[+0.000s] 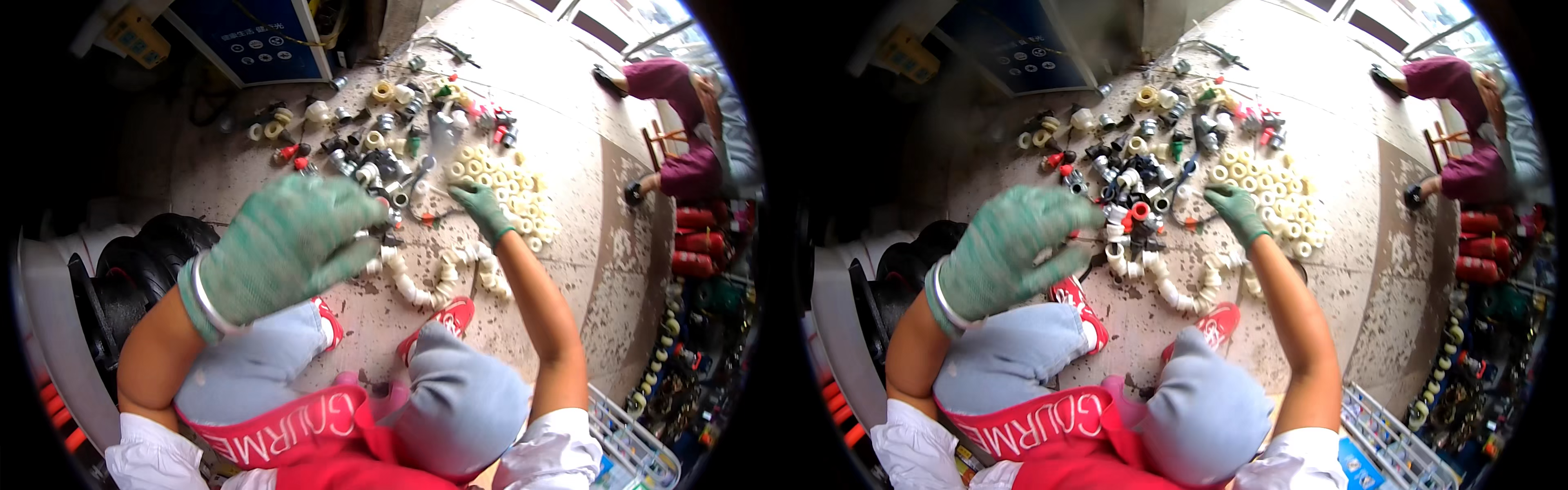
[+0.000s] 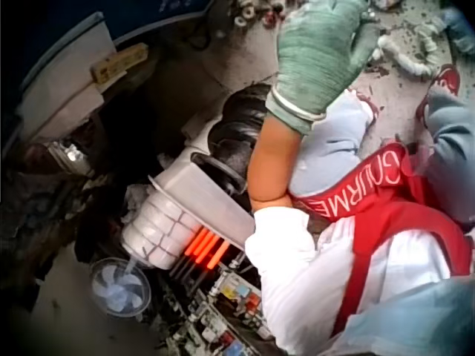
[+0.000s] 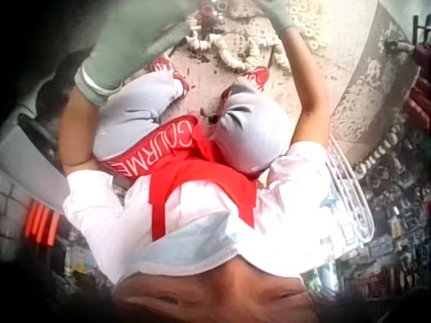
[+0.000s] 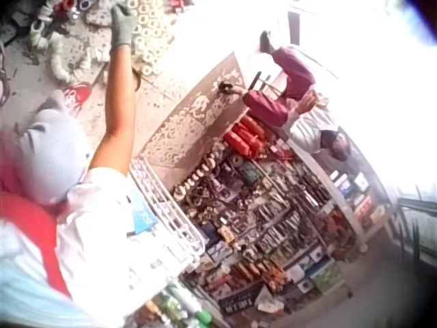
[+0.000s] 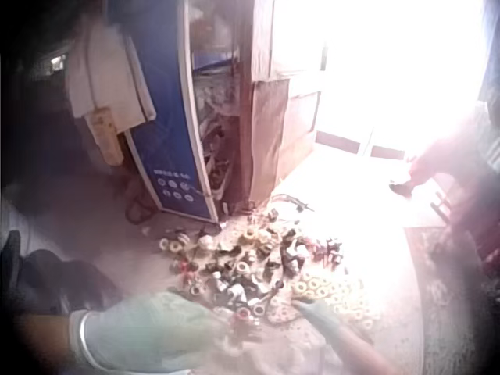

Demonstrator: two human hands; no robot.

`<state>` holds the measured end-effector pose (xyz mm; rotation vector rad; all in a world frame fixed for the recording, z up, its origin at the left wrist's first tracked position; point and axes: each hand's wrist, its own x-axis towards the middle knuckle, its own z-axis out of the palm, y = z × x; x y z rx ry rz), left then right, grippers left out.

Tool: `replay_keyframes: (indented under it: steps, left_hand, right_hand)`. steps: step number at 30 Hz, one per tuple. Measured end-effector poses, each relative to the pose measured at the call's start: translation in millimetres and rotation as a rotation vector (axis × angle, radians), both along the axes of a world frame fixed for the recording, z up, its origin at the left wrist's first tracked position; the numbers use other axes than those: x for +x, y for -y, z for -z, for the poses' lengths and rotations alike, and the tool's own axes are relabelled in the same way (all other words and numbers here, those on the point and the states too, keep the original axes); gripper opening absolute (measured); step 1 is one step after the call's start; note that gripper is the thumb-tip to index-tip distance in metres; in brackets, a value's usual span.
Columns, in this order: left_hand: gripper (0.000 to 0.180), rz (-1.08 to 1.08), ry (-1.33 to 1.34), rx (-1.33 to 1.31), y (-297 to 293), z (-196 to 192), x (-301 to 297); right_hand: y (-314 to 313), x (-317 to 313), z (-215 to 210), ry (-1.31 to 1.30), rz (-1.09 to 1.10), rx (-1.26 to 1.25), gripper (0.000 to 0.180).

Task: The person sits on a small stool on the floor and uses a knife to cut white plastic pipe fittings. They then thread the cut fittings onto a black cable, creating a long chain of connected pieces. The person repeats this process, picking up fittings, cutting them, and adding them to the growing chain.

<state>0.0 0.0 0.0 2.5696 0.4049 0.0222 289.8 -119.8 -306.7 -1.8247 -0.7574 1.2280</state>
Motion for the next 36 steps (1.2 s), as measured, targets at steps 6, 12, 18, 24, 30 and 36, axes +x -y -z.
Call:
replay_keyframes:
  steps: [6,12,18,24,30,36]
  left_hand:
    - [0.027,0.003,-0.248,0.013,-15.1,28.8,2.1]
    - [0.028,0.064,-0.239,-0.075,-10.4,44.4,21.1]
    - [0.047,-0.05,0.367,-0.315,71.8,117.0,115.6]
    - [0.023,0.447,-0.014,-1.059,231.7,159.8,165.0]
    - [0.028,0.541,-0.024,-0.85,276.1,226.4,140.2]
    - [0.028,0.129,-0.115,-0.382,191.5,278.2,170.2]
  right_hand:
    - [-113.7,2.6,94.1,0.285,0.071,0.004,0.037]
    - [-70.5,22.5,-1.8,-0.392,0.409,0.524,0.033]
    - [72.1,-25.8,-227.1,-0.766,0.424,0.482,0.025]
    - [199.4,83.3,-350.6,-0.64,0.369,1.206,0.018]
    - [292.1,186.1,-392.1,0.6,1.222,0.904,0.021]
    - [293.8,166.9,-282.1,0.188,0.825,0.709,0.025]
